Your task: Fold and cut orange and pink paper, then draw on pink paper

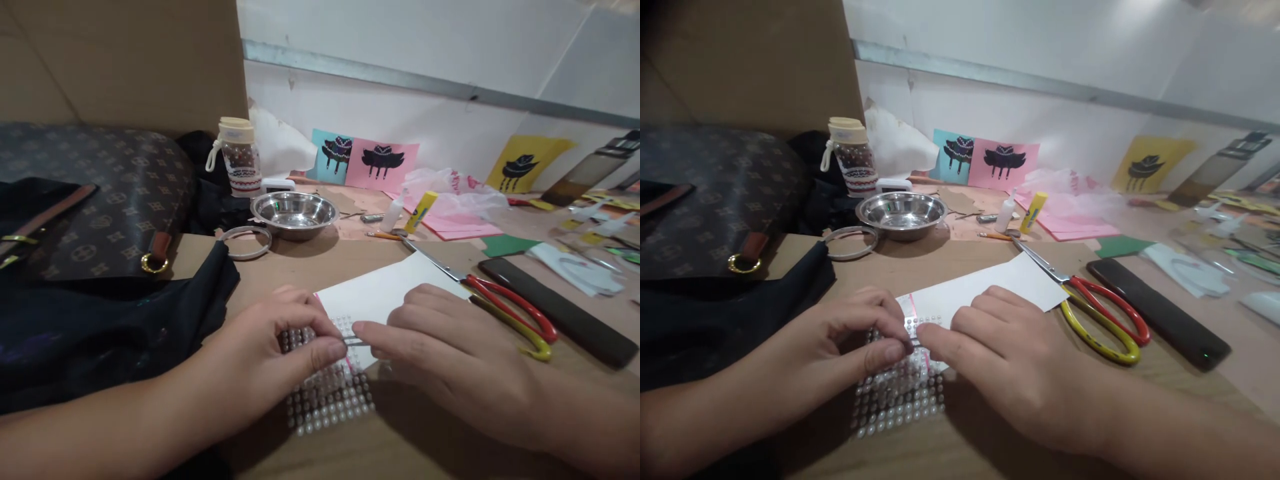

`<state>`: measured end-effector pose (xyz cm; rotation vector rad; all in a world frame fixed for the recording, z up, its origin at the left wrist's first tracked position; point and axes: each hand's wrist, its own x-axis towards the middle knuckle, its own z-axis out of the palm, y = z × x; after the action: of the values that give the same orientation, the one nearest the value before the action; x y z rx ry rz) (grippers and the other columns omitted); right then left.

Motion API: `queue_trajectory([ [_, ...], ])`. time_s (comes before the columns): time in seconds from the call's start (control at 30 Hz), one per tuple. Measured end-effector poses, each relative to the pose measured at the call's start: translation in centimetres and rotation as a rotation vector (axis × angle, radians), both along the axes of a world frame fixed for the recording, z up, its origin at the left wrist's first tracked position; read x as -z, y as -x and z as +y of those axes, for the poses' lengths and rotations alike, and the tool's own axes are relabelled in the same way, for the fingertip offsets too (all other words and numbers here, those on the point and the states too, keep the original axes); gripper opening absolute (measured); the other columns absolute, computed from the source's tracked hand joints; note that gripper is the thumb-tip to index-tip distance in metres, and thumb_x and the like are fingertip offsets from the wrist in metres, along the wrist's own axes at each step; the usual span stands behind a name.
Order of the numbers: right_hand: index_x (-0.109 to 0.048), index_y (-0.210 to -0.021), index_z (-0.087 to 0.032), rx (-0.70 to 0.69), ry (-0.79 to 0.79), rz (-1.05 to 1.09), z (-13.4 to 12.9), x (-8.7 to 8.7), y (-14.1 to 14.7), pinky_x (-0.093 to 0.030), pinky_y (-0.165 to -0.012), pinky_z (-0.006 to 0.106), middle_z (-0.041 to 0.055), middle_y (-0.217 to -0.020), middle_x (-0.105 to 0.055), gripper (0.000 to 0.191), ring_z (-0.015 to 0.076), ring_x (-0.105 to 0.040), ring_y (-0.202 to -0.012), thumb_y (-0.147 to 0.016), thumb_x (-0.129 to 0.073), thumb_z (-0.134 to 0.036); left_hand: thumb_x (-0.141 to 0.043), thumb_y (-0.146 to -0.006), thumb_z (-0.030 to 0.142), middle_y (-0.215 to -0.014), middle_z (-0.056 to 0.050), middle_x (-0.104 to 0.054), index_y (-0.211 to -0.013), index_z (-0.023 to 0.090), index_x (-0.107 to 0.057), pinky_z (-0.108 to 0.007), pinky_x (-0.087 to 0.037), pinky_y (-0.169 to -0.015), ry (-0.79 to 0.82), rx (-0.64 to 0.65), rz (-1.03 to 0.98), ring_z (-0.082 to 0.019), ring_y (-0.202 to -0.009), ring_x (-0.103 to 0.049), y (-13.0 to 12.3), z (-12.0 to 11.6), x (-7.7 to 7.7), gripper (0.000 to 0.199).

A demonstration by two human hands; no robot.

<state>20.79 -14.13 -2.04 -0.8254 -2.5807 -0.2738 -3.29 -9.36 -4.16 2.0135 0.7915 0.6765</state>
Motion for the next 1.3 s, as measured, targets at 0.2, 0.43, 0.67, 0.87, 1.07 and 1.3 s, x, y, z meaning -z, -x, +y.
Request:
queue_trajectory([
  [0.2,-0.057,-0.123,-0.012,-0.057,0.018,-0.001,-0.1,0.4,-0.4,-0.036,-0.068,0.033,0.0035,-0.080,-0.060,0.026,0.0178,-0.045,-0.072,-0.101,-0.044,-0.013,-0.065,-0.087,0.021,-0.076,0.004,-0.066,-0.070,0.022,-0.071,-0.022,-0.044,-0.071,0.034,0.043,-0.030,-0.012,-0.074,-0.060,-0.2,0.1,-0.5,0.018],
  [0.43,-0.064,-0.110,-0.015,0.074,-0.026,0.126,0.4,0.4,-0.5,-0.040,-0.065,0.030,0.0032,-0.078,-0.066,0.017,0.0170,-0.054,-0.071,-0.097,-0.053,-0.014,-0.048,-0.098,0.029,-0.076,0.003,-0.059,-0.074,0.020,-0.060,-0.024,-0.043,-0.069,-0.167,-0.025,0.082,-0.014,-0.074,-0.057,0.6,0.1,-1.1,0.029],
  [0.67,-0.068,-0.103,-0.014,0.118,0.000,0.172,0.7,0.1,-0.6,-0.044,-0.066,0.029,0.0049,-0.078,-0.070,0.015,0.0169,-0.060,-0.072,-0.097,-0.054,-0.016,-0.045,-0.100,0.035,-0.069,0.004,-0.054,-0.069,0.021,-0.052,-0.026,-0.039,-0.061,-0.183,-0.116,0.086,-0.014,-0.066,-0.052,0.9,1.4,-0.3,0.035],
  [0.87,-0.070,-0.101,-0.013,0.122,-0.016,0.164,0.8,0.5,-0.7,-0.043,-0.066,0.028,0.0048,-0.075,-0.067,0.018,0.0163,-0.058,-0.070,-0.098,-0.053,-0.016,-0.060,-0.092,0.033,-0.071,0.005,-0.057,-0.070,0.021,-0.058,-0.023,-0.041,-0.064,-0.105,-0.173,-0.001,-0.012,-0.067,-0.053,1.0,2.0,-0.2,0.026],
  [1.07,-0.070,-0.101,-0.013,0.118,-0.002,0.166,1.0,0.6,-0.6,-0.044,-0.066,0.027,0.0050,-0.078,-0.069,0.017,0.0156,-0.059,-0.071,-0.097,-0.053,-0.015,-0.067,-0.088,0.034,-0.074,0.005,-0.064,-0.072,0.021,-0.065,-0.020,-0.045,-0.066,-0.061,-0.192,-0.045,-0.011,-0.071,-0.058,1.0,1.8,-0.2,0.021],
  [1.3,-0.069,-0.103,-0.014,0.115,0.000,0.156,1.0,0.7,-0.8,-0.045,-0.068,0.028,0.0053,-0.079,-0.069,0.017,0.0170,-0.061,-0.074,-0.097,-0.054,-0.016,-0.062,-0.093,0.027,-0.088,0.002,-0.074,-0.100,0.024,-0.075,-0.022,-0.049,-0.071,-0.039,-0.249,-0.041,-0.014,-0.080,-0.065,0.8,1.7,-0.2,0.015],
])
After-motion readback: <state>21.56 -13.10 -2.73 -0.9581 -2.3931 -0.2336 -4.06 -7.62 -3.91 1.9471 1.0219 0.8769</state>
